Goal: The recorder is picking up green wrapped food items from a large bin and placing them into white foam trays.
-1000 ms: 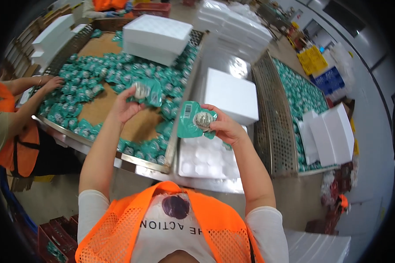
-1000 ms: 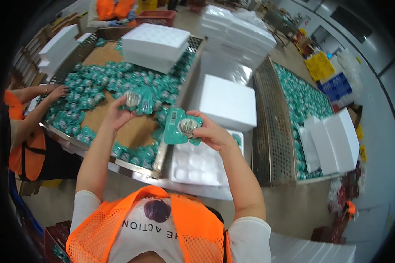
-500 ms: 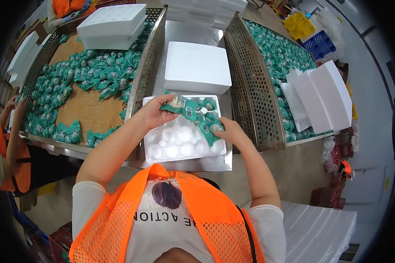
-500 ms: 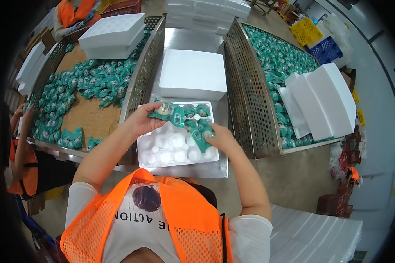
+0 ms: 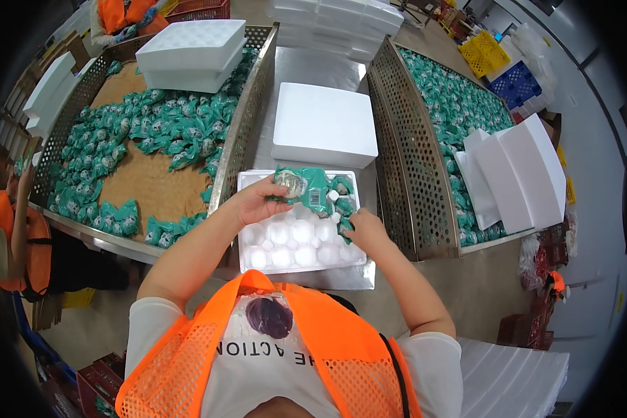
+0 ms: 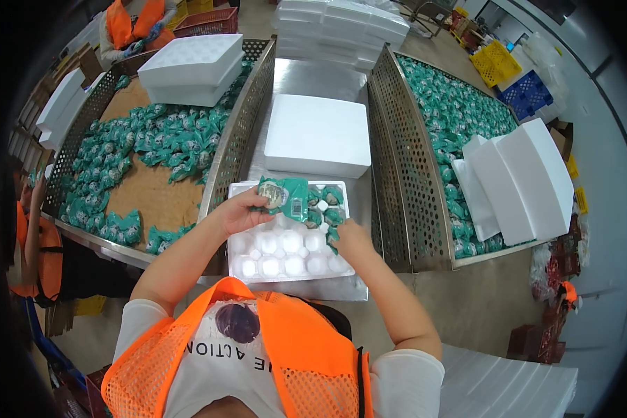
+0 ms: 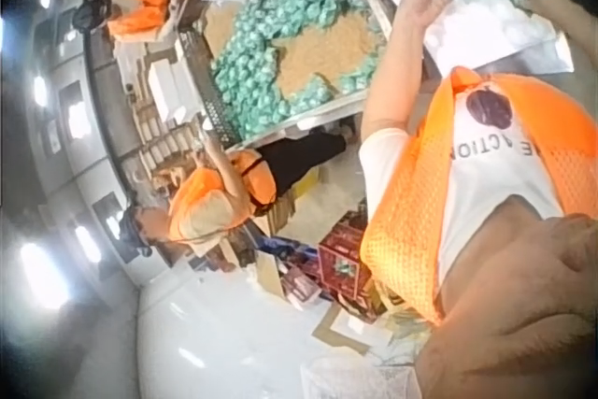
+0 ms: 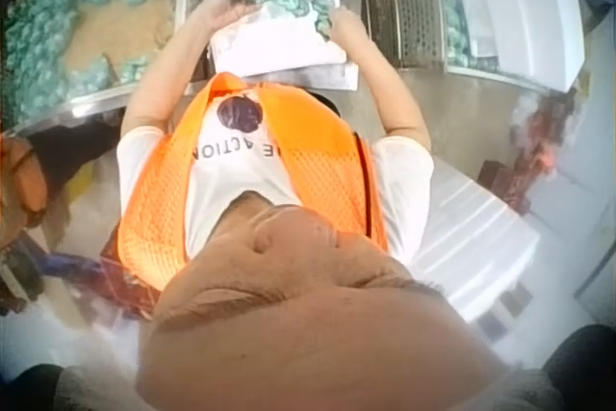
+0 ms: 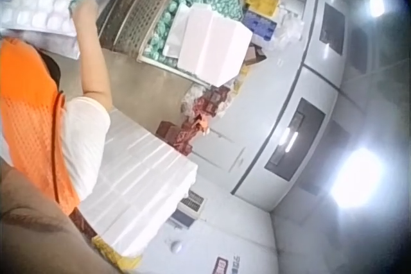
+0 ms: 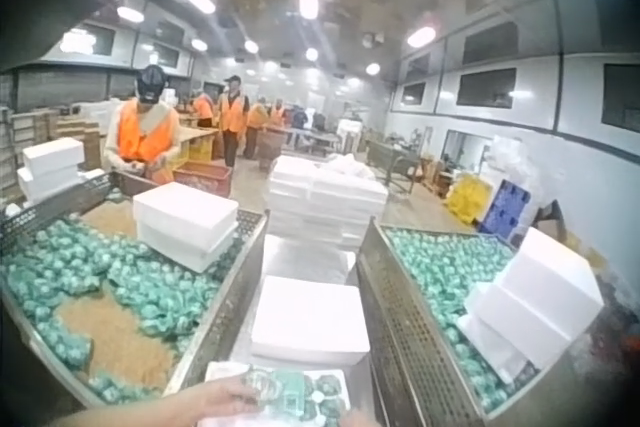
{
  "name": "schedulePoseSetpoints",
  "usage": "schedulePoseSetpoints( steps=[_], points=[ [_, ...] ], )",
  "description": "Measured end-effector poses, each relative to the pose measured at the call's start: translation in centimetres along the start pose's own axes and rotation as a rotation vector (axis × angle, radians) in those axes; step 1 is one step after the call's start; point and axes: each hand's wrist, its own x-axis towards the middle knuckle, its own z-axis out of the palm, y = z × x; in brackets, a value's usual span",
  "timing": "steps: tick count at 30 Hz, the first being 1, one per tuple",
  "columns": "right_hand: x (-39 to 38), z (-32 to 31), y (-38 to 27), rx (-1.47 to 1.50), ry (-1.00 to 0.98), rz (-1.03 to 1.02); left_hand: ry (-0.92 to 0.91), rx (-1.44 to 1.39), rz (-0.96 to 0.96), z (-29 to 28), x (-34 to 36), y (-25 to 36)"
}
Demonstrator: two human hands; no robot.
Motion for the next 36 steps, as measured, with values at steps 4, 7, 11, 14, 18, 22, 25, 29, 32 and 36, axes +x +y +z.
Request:
schedulePoseSetpoints(
  steps=[4, 7, 11, 14, 18, 22, 25, 29, 32, 36],
  points=[
    [0.4, 2.8, -0.5, -0.085, -0.004, 0.034, -0.086, -0.02, -0.014, 0.5, -0.1, 0.2],
    [0.5, 1.8, -0.6, -0.17, -0.066, 0.017, -0.135, -0.009, -0.027, 0.6, -0.2, 0.0],
    [2.1, -2.3, -4.2, 0.414, 0.057, 0.144, -0.194, 0.125, -0.081, 1.3, -0.9, -0.1],
    [3.0, -2.1, -5.3, 1.911, -0.407, 0.245, -0.043, 0.711, 0.016, 3.7, -1.4, -0.7],
    [4.3, -1.7, -6.4, 1.602, -0.295, 0.179, 0.037, 1.457, 0.554, 2.3, -0.7, -1.5],
    [5.3, -3.4, -7.9, 1.441, -0.325, 0.225, 0.091, 1.863, 0.446, 4.5, -1.7, -0.8],
    [6.9, -4.1, -7.5, 1.396, -0.31, 0.182, 0.136, 1.808, 0.553, 2.9, -3.0, 1.1],
    [9.8, -3.0, -5.2, 1.639, -0.249, 0.18, 0.361, 1.421, 0.658, 3.6, -6.3, 6.2],
    [11.7, 0.6, -6.9, 1.591, -0.17, 0.313, 0.51, 1.361, 0.616, 0.4, -8.0, 7.3],
    [10.7, 1.7, -11.5, 0.556, 0.319, 0.019, 0.58, 1.205, 0.66, -4.1, -10.7, 7.5]
  ],
)
